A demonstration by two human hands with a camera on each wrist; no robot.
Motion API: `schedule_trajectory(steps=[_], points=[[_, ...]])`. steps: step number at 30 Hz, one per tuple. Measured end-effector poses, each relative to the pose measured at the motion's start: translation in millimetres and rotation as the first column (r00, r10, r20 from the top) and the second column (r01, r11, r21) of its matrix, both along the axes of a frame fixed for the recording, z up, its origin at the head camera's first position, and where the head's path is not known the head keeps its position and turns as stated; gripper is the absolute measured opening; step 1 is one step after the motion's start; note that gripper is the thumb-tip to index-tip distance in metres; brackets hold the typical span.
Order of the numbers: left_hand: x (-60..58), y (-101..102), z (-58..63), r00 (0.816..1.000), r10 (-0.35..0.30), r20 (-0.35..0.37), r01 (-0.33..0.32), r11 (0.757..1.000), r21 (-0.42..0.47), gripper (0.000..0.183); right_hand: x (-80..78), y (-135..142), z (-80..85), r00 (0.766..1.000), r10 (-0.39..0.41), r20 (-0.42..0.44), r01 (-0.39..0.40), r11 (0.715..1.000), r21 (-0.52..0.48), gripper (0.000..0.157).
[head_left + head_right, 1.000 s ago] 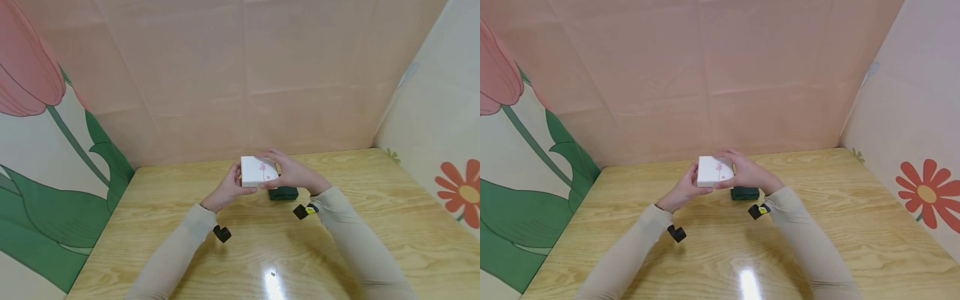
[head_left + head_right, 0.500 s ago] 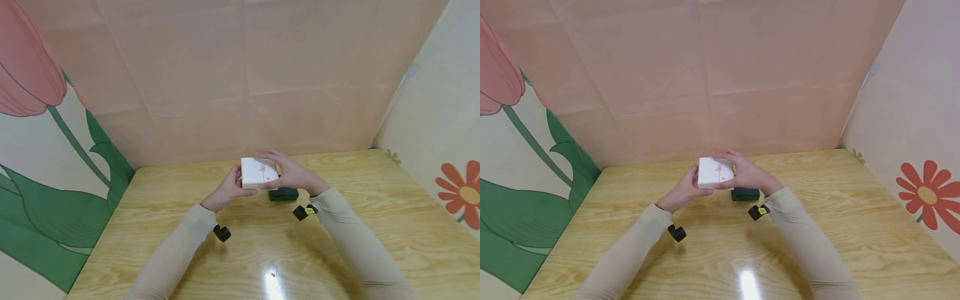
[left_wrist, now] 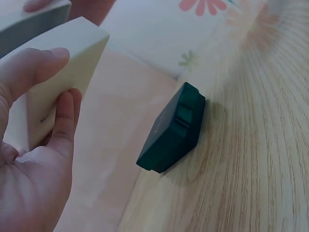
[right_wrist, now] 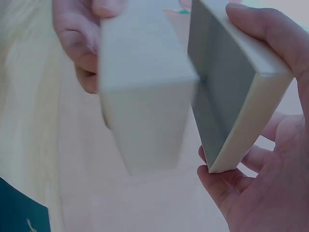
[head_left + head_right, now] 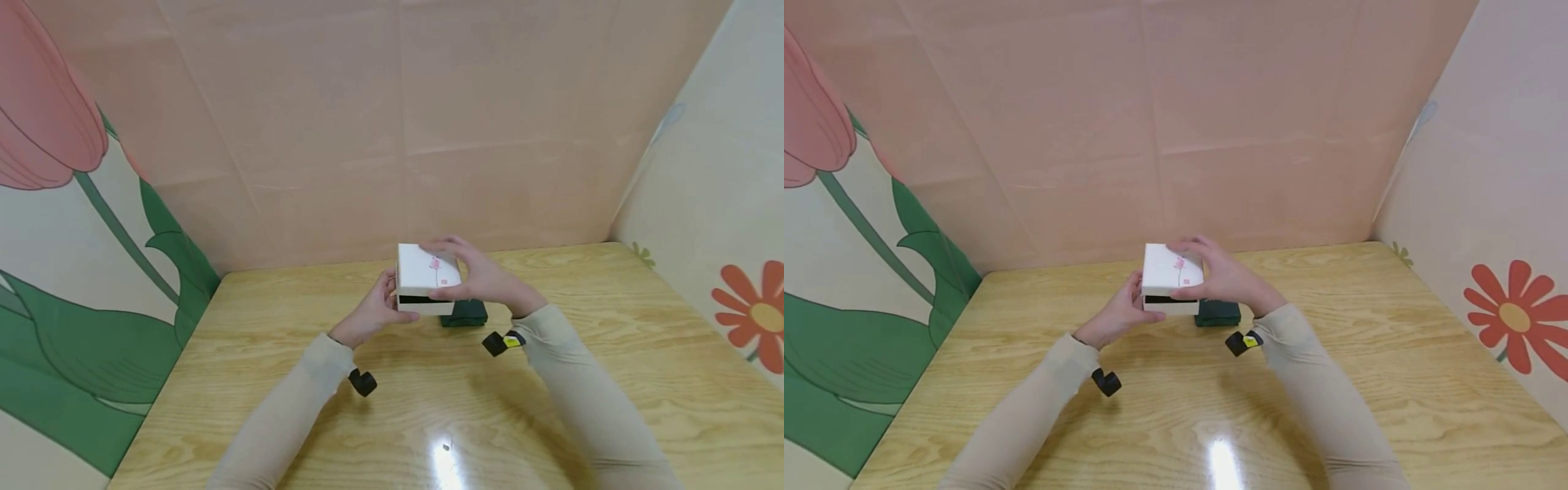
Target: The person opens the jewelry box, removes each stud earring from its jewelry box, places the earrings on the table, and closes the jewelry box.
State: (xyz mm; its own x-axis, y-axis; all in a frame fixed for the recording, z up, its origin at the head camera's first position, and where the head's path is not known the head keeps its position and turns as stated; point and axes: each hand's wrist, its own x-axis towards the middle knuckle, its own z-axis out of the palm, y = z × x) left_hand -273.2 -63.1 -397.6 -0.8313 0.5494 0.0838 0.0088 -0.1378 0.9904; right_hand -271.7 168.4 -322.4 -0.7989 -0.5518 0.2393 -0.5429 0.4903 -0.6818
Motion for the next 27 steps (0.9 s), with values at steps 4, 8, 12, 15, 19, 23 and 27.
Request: schedule_trajectory(steps=[4,8,12,15,19,23,27], points=[[0.1,-2.4,-0.3,1.000,-0.001,-0.010,0.001,1.000,0.009,0.088,2.6,6.2,7.4,1.000,-0.009,0.003,0.009,1.000,-0.026,0.081],[-0.5,-4.1,0.7,1.000,0.002,-0.027,-0.001,1.000,0.008,0.087,3.3,14.7,10.6,1.000,-0.026,-0.010,0.026,0.999,-0.026,0.081],[-2.3,-4.4,0.6,1.000,0.015,-0.026,-0.015,1.000,0.012,0.088,2.0,27.1,8.7,0.998,-0.051,-0.024,0.051,0.999,-0.018,0.080],[-2.9,-4.3,-0.1,0.999,0.027,-0.019,-0.026,1.000,0.015,0.087,1.2,38.9,4.4,0.997,-0.076,-0.031,0.076,0.997,-0.005,0.080],[-2.6,-4.6,-1.2,0.999,0.036,-0.020,-0.035,0.999,0.020,0.087,-1.2,56.3,-4.8,0.990,-0.139,-0.026,0.139,0.990,0.013,0.079],[-1.4,-5.6,-1.3,0.999,0.035,-0.026,-0.035,0.999,0.021,0.087,-6.8,75.4,-14.9,0.976,-0.216,-0.007,0.216,0.975,0.047,0.077],[-0.8,-6.9,-1.2,0.999,0.031,-0.027,-0.030,0.999,0.021,0.087,-15.7,95.6,-26.0,0.964,-0.266,-0.032,0.268,0.957,0.109,0.076]])
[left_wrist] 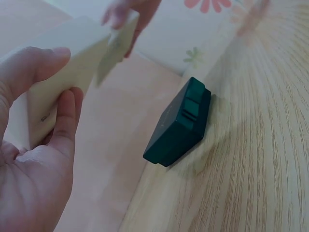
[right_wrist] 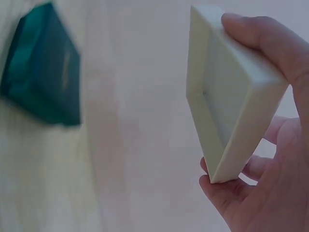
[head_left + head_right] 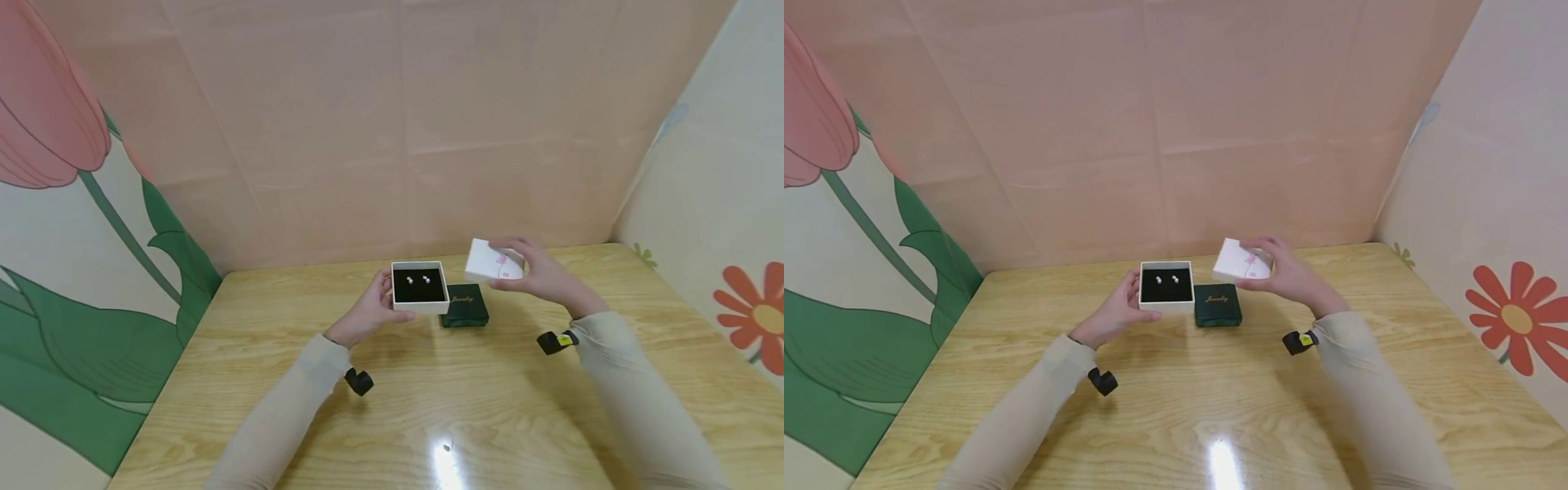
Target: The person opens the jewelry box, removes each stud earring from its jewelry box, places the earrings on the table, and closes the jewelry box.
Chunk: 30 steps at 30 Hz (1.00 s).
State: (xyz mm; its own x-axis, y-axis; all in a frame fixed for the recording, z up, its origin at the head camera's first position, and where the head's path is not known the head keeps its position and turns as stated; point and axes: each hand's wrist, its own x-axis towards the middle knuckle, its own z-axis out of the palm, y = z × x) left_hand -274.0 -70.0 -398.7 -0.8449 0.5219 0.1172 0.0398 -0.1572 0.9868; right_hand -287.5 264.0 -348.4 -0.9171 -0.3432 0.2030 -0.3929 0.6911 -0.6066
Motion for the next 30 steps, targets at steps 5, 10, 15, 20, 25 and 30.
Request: schedule_trajectory(steps=[5,10,15,20,25,30], points=[[-1.2,-1.5,-0.5,1.000,-0.013,-0.006,0.013,1.000,-0.005,0.086,-12.9,23.6,-18.3,0.996,-0.089,-0.003,0.089,0.985,0.149,0.077],[-1.9,-2.6,-1.1,1.000,-0.016,-0.005,0.016,1.000,-0.012,0.086,-24.1,40.0,-39.4,0.986,-0.168,0.016,0.154,0.930,0.333,0.079],[-1.9,-3.4,-0.7,1.000,-0.022,-0.001,0.022,1.000,-0.010,0.086,-28.5,46.6,-51.6,0.984,-0.173,0.050,0.141,0.914,0.381,0.074],[-1.2,-5.4,0.8,1.000,-0.026,0.000,0.026,0.999,-0.028,0.086,-27.2,45.9,-54.9,0.981,-0.157,0.110,0.106,0.922,0.373,0.062],[-1.6,-7.6,1.6,1.000,-0.023,0.003,0.024,0.999,-0.029,0.085,-27.4,44.7,-56.6,0.967,-0.181,0.177,0.099,0.915,0.392,0.058],[-2.7,-8.5,1.3,1.000,-0.023,0.005,0.023,0.999,-0.022,0.085,-29.4,41.9,-59.6,0.945,-0.215,0.247,0.107,0.915,0.388,0.061]])
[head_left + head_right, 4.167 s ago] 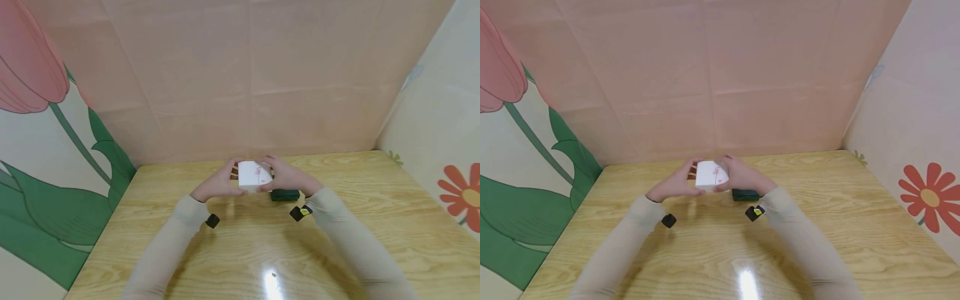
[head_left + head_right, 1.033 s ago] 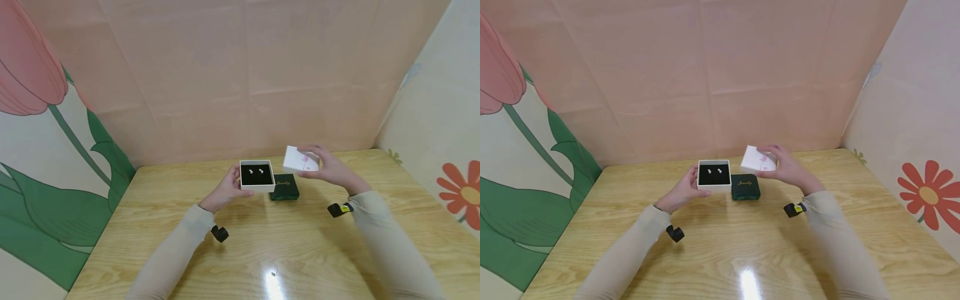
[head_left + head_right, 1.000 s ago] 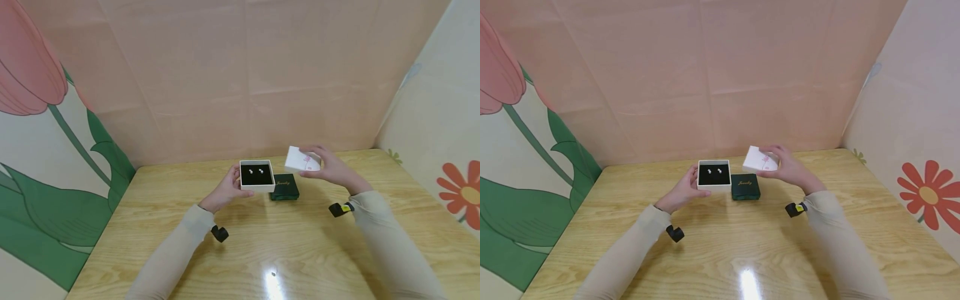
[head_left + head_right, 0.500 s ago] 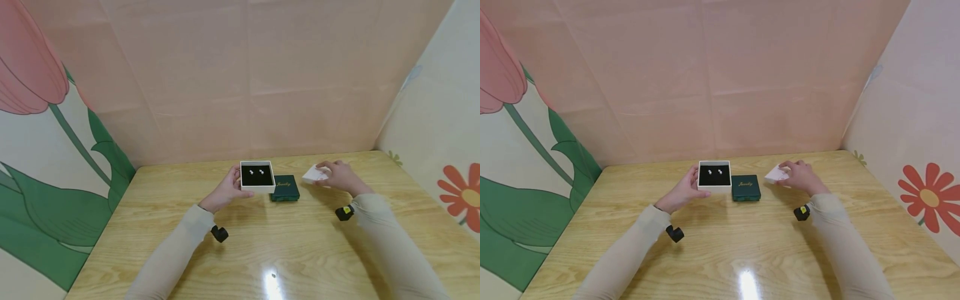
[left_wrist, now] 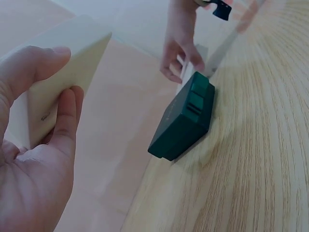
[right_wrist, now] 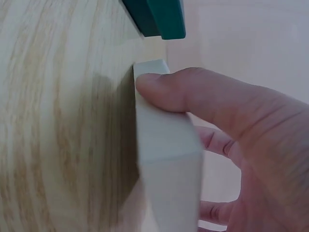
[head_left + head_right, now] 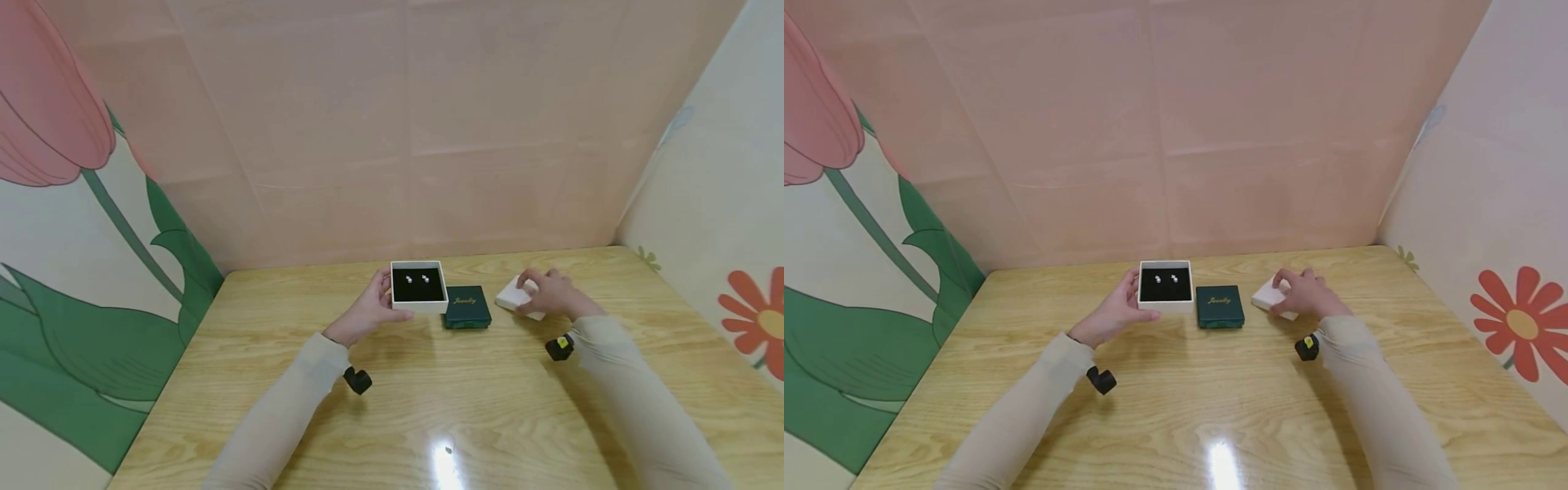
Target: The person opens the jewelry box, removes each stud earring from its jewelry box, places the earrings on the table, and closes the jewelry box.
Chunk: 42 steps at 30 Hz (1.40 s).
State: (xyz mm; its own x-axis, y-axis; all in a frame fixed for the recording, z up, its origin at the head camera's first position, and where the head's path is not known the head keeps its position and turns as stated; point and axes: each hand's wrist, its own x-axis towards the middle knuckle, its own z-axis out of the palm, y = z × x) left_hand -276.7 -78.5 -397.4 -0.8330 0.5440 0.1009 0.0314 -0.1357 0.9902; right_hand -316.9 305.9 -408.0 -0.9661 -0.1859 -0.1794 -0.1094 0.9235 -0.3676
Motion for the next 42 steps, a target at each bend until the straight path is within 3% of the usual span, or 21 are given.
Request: schedule_trajectory(steps=[13,19,24,30,35,38,42], points=[[1.8,2.0,0.3,1.000,0.009,0.000,-0.009,1.000,-0.026,0.083,6.3,-0.3,-2.8,0.995,-0.028,0.099,0.032,0.999,-0.036,0.068],[2.1,0.9,-0.3,1.000,0.004,-0.004,-0.004,0.999,-0.035,0.083,8.3,-3.3,2.1,1.000,0.016,0.008,-0.017,1.000,0.008,0.061],[0.1,0.4,-1.9,1.000,0.001,-0.003,-0.001,0.999,-0.039,0.082,13.9,-18.1,18.1,0.994,0.070,-0.089,-0.069,0.998,0.014,0.056],[0.6,0.6,-0.6,1.000,0.002,-0.004,-0.002,0.999,-0.050,0.083,19.0,-39.9,35.7,0.980,0.113,-0.166,-0.133,0.984,-0.118,0.045],[2.0,0.3,0.3,1.000,0.000,-0.009,0.000,0.999,-0.052,0.084,22.6,-54.0,43.9,0.975,0.078,-0.210,-0.130,0.960,-0.247,0.039],[2.9,0.0,0.3,1.000,0.002,-0.012,-0.003,0.998,-0.059,0.084,26.0,-61.5,46.6,0.979,0.034,-0.200,-0.102,0.936,-0.337,0.035],[3.7,-0.2,0.5,1.000,0.003,-0.009,-0.004,0.998,-0.065,0.084,29.8,-70.4,47.6,0.982,0.020,-0.190,-0.106,0.883,-0.457,0.030]])
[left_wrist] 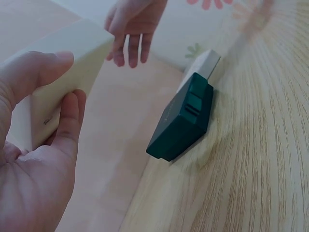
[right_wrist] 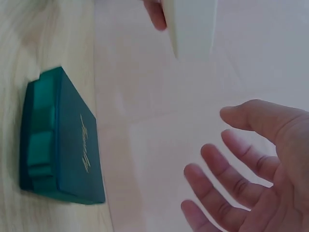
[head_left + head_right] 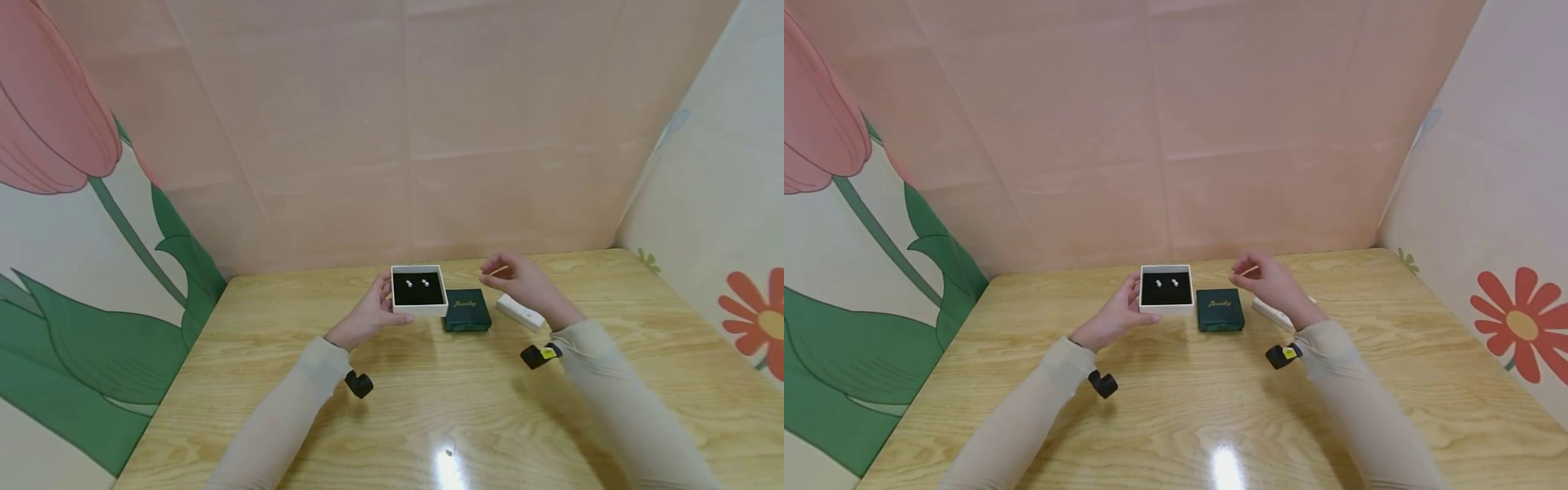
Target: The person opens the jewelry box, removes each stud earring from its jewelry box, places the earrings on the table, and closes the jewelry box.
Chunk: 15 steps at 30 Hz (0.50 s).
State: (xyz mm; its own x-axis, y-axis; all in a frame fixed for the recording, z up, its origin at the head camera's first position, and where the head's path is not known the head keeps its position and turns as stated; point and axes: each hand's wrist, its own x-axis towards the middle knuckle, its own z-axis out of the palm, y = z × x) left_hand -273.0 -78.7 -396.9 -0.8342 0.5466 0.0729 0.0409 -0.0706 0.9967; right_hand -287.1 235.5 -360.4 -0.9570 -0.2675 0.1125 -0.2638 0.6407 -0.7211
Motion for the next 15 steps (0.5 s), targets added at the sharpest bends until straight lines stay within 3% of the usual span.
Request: schedule_trajectory(steps=[9,15], points=[[-1.2,-5.6,-0.3,1.000,0.013,0.005,-0.013,1.000,-0.016,0.083,-2.6,-10.1,-8.9,0.999,0.044,-0.024,-0.045,0.999,-0.028,0.021],[-7.6,-13.0,-4.4,0.999,0.035,-0.001,-0.035,0.998,-0.049,0.086,-4.9,-9.7,-13.3,0.998,0.063,-0.004,-0.063,0.998,-0.016,0.026]])
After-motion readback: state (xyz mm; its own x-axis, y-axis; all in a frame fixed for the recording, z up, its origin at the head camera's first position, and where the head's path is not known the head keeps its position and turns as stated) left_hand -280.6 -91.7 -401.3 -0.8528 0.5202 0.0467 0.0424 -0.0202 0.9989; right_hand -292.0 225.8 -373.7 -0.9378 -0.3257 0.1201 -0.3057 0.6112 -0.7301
